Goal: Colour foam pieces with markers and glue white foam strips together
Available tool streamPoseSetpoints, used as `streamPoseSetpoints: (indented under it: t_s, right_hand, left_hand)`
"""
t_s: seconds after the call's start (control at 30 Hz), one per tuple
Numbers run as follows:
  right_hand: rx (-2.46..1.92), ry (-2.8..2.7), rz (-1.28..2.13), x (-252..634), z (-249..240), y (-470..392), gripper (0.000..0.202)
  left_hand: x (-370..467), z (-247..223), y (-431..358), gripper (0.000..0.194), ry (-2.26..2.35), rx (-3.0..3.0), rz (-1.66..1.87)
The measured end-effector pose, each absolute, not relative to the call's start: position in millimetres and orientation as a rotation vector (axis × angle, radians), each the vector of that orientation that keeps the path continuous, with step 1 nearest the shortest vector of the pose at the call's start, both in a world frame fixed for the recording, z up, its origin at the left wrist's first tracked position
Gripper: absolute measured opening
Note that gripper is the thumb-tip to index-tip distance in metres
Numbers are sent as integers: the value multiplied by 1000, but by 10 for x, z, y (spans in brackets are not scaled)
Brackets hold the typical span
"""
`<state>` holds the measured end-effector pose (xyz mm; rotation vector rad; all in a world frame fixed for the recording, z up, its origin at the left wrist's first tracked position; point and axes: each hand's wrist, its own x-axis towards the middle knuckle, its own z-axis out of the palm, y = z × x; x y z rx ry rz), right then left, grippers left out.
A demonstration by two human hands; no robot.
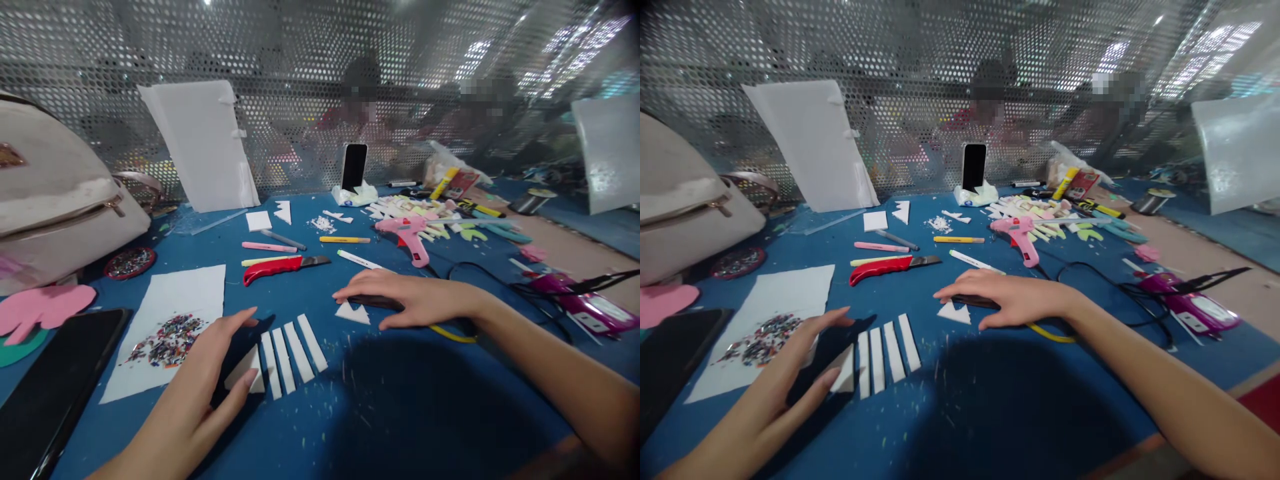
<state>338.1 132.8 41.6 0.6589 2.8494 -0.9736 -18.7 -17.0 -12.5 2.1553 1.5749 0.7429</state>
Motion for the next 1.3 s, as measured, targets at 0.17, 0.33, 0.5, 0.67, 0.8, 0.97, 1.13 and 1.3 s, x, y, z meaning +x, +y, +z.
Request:
streamPoseSetpoints:
  t_s: [0.17, 0.33, 0.5, 0.67, 0.8, 0.97, 1.13, 1.3]
  right_hand:
    - [741, 2919, -1023, 3317, 348, 1340, 59]
    - [758, 3052, -892, 3148, 258, 1185, 56]
    - [778, 3096, -855, 2966, 155, 988, 57]
    - [819, 3109, -858, 2910, 117, 924, 57]
    - [848, 3089, -868, 2907, 103, 923, 56]
    - [844, 3165, -794, 2979, 189, 1005, 57]
    - [1361, 3186, 64, 3260, 452, 1309, 32]
    - [1701, 2777, 395, 3426, 484, 1521, 23]
  left_hand:
    - [-109, -97, -219, 48, 1640, 2043, 758]
    - [-165, -144, -202, 49, 1595, 2063, 746]
    - [-165, -152, -199, 49, 1587, 2107, 772]
    - [-111, -121, -218, 47, 1623, 2082, 776]
    - [-160, -147, -200, 49, 1583, 2108, 759]
    - [-225, -192, -176, 50, 1566, 2138, 745]
    - [-234, -222, -177, 49, 1519, 2151, 778]
    - [-248, -241, -186, 49, 1498, 2136, 788]
